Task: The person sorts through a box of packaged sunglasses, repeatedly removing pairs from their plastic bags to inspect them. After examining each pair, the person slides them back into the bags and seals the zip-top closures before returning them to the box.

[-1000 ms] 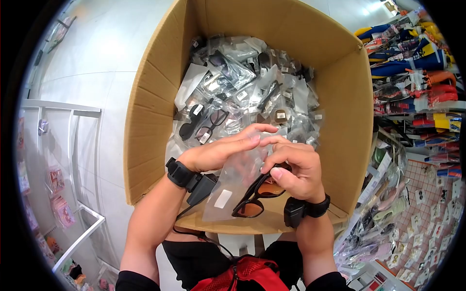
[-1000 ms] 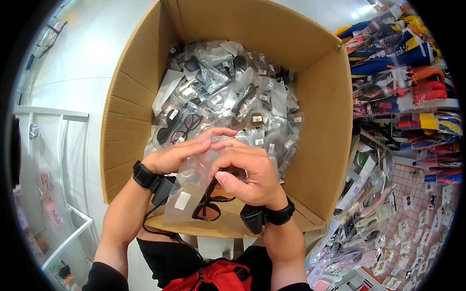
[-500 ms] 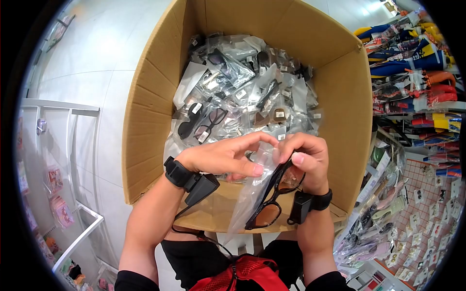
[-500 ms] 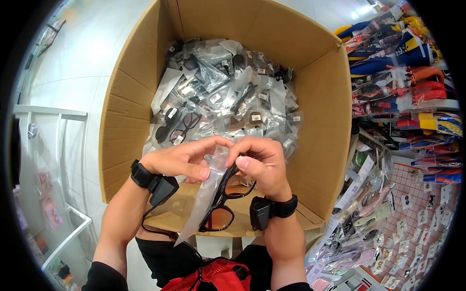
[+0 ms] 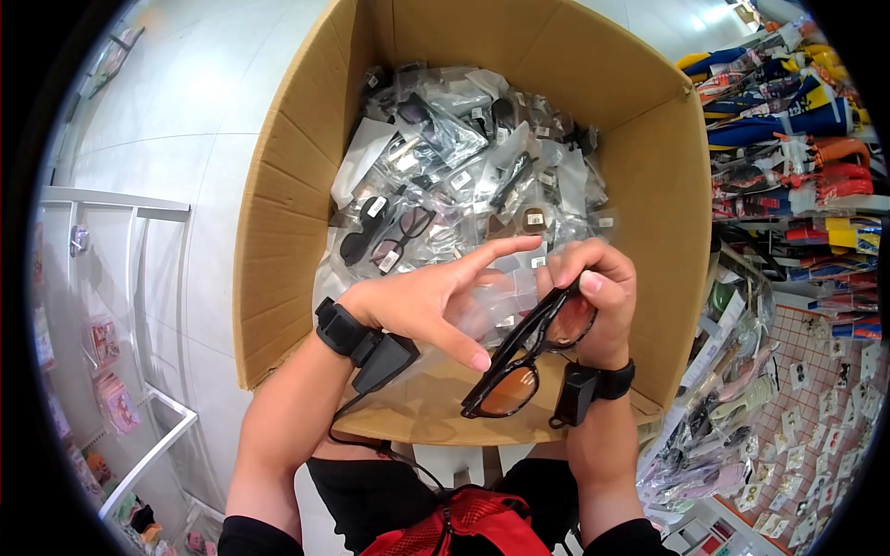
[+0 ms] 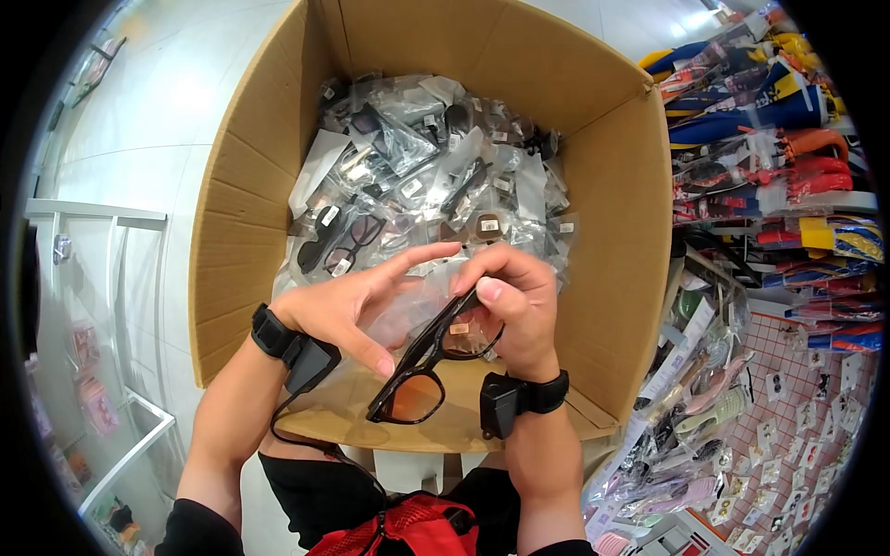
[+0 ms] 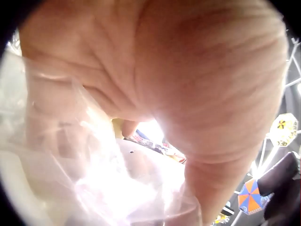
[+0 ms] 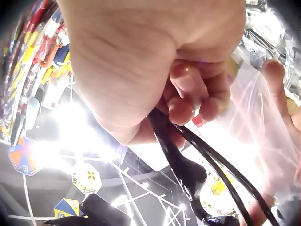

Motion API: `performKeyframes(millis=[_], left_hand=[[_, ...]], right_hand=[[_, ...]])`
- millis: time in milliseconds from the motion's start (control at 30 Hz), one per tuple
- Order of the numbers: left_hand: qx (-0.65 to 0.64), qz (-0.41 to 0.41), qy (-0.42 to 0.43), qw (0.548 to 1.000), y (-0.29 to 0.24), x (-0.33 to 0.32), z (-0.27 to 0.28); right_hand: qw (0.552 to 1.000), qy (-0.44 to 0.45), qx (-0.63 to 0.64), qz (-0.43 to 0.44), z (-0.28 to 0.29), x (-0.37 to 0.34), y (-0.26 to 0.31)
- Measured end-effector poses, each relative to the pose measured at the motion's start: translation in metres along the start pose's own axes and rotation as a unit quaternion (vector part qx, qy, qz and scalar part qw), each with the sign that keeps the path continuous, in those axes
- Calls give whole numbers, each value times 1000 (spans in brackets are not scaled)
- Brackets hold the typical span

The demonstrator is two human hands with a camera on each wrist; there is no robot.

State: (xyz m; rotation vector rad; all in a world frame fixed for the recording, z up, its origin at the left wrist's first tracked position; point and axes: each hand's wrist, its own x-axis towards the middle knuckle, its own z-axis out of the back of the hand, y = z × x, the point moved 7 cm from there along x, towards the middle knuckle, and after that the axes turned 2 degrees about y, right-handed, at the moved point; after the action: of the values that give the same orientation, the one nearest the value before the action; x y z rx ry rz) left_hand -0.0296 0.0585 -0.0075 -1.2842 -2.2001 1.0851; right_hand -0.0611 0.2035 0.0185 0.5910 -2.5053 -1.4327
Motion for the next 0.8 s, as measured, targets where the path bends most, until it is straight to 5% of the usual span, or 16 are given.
performKeyframes(millis=[167,233,367,433,533,700,800], left_hand=[[171,-60,-3,983,-8,0,5],[10,39,-44,998,-2,-2,5],[-54,35,-54,996,-2,-1,2],[-8,90,27,996,11,-2,-2],[88,60,72,992,21,3,-5],[251,23,69,965,23,-1,-3],[266,77,95,956,21,-1,-8]], right_hand=[[999,6,-38,9,-3,2,3],[989,71,-124,47,-11,3,10],[954,173,-242,-48,-23,-2,8],[946,209,-245,-36,-32,-1,5],[935,250,-245,-52,-39,-4,3],[935,302,-169,-82,-34,-8,4],[944,292,-124,-87,-33,-8,8]])
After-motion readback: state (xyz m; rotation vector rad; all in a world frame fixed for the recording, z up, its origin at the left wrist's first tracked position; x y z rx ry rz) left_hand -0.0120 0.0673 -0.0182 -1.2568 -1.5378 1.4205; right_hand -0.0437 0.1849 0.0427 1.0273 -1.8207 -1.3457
